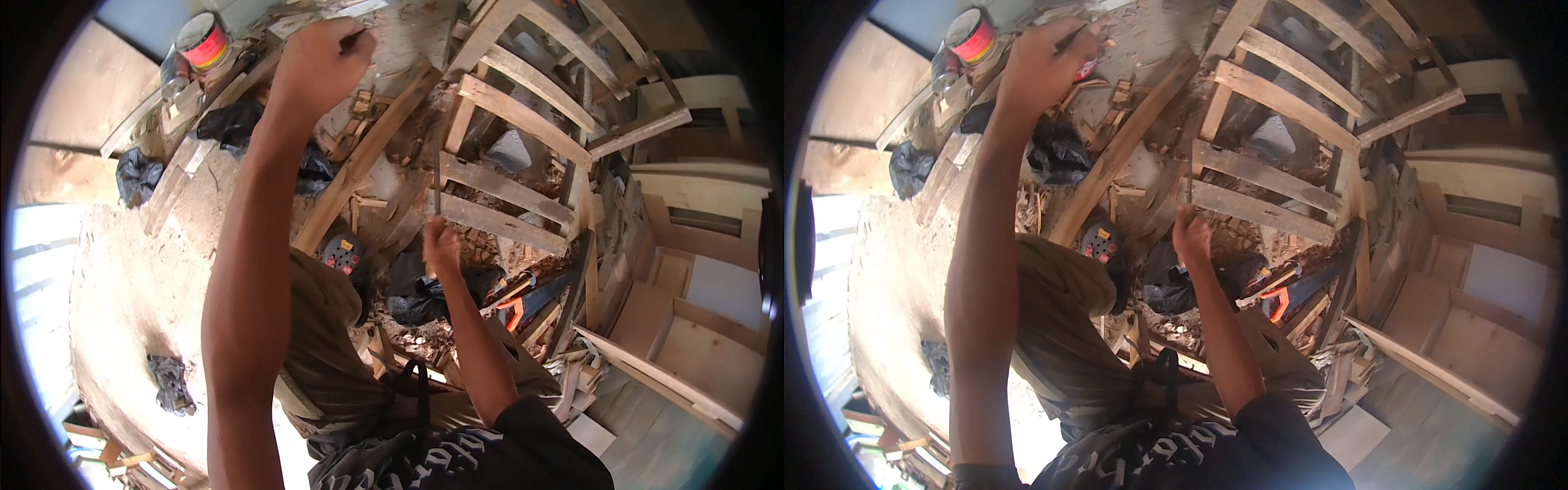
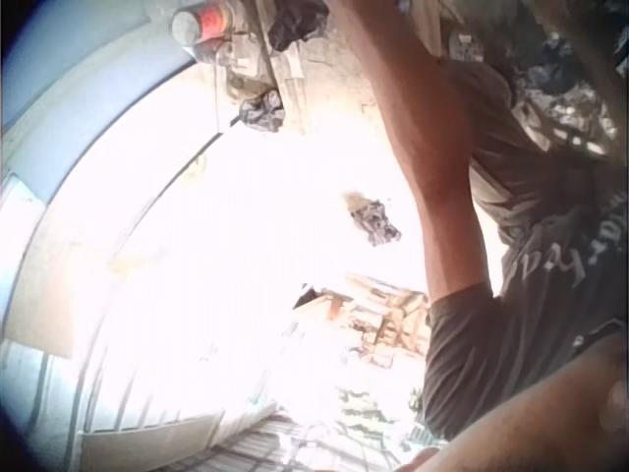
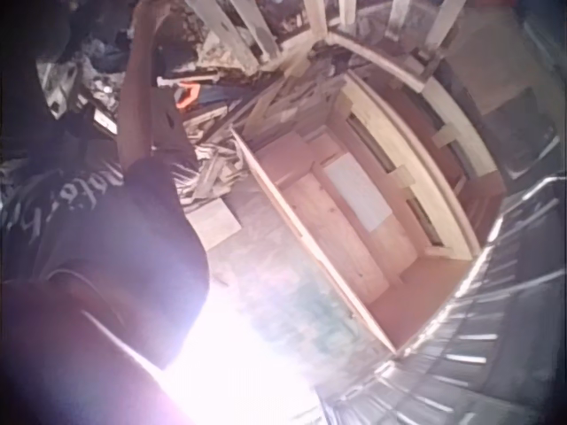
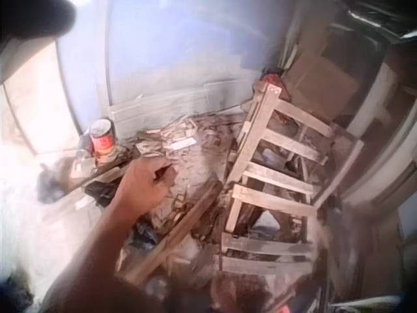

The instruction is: The person sits on the floor and uses a hand saw and a hammer to dismantle a wooden frame. They saw through a wooden plank and then use the hammer to pry and separate the pieces.

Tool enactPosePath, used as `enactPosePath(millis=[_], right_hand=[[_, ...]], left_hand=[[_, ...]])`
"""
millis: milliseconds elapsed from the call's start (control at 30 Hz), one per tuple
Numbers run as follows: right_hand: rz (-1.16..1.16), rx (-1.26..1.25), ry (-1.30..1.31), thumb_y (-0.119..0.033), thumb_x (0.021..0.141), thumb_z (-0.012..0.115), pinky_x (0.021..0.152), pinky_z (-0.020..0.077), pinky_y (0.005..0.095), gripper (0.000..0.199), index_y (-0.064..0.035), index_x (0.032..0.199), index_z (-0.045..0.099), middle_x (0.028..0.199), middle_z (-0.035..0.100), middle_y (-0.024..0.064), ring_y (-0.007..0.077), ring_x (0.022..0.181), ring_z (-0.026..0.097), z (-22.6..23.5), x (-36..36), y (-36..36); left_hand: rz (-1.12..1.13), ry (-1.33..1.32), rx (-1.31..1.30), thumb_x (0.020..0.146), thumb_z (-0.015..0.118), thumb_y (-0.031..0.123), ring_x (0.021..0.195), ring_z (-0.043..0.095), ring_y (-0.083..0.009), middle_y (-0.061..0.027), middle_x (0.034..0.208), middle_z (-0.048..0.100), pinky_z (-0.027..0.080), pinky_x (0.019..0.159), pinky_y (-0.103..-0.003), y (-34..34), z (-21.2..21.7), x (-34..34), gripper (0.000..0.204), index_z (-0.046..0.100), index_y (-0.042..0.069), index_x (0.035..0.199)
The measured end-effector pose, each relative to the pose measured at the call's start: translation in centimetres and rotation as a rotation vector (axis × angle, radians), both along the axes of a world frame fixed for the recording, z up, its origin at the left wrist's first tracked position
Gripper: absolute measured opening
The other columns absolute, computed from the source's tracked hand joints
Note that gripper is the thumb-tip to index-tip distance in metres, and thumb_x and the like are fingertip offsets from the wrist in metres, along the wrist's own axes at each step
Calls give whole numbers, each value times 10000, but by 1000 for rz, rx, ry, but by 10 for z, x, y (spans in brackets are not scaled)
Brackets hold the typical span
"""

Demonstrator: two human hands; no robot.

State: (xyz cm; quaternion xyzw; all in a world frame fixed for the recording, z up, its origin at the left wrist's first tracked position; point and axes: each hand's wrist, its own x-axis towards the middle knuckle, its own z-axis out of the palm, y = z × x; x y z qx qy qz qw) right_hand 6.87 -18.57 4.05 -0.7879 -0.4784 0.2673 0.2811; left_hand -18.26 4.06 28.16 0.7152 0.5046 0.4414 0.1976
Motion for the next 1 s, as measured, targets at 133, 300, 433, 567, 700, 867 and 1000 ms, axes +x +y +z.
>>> enactPosePath(millis=[133,300,433,567,700,867,1000], right_hand=[[-34,-244,327,-501,1000,504,537,499,424,524,-7,861,607,629,596,143,292,566,647,23,-8,12],[-243,85,441,-432,1019,522,512,452,390,450,-19,844,544,593,497,73,194,516,548,37,14,-28],[-389,173,-222,-467,1021,493,566,455,414,515,15,845,531,621,523,141,296,554,533,39,82,-90],[-823,-31,-258,-532,963,540,770,463,516,591,58,947,575,932,634,307,490,911,594,39,139,-157],[-1031,-6,-218,-461,920,638,814,504,507,523,47,1005,546,918,662,276,417,922,671,5,204,-225],[-975,-613,-517,-517,842,707,872,498,490,592,2,1098,578,1107,631,204,362,1080,605,-57,258,-280],[-533,-405,-959,-324,787,758,929,463,454,530,-12,1177,583,1265,535,201,348,1161,538,-94,240,-265]], left_hand=[[47,34,-102,942,633,329,689,616,-185,-128,745,676,489,715,-319,-2,6,-6,321,698,14,933],[-39,50,-141,952,629,336,710,635,-161,-100,753,696,493,719,-305,2,12,15,327,705,17,941],[-184,91,-84,967,617,358,722,640,-147,-100,773,710,496,726,-300,5,3,47,359,700,9,985],[-398,249,-232,963,617,334,732,633,-213,-137,807,685,493,726,-328,-7,9,72,367,671,-22,1036],[-640,426,-392,974,600,379,914,669,-241,-157,980,713,498,846,-342,-20,0,95,432,653,-22,1125],[-678,643,-499,977,590,424,1135,638,-264,-186,1153,687,485,945,-370,-36,-11,114,488,635,-17,1179],[-703,513,-564,977,609,423,1082,656,-238,-150,1112,701,496,915,-348,-40,-24,95,482,636,-24,1156]])
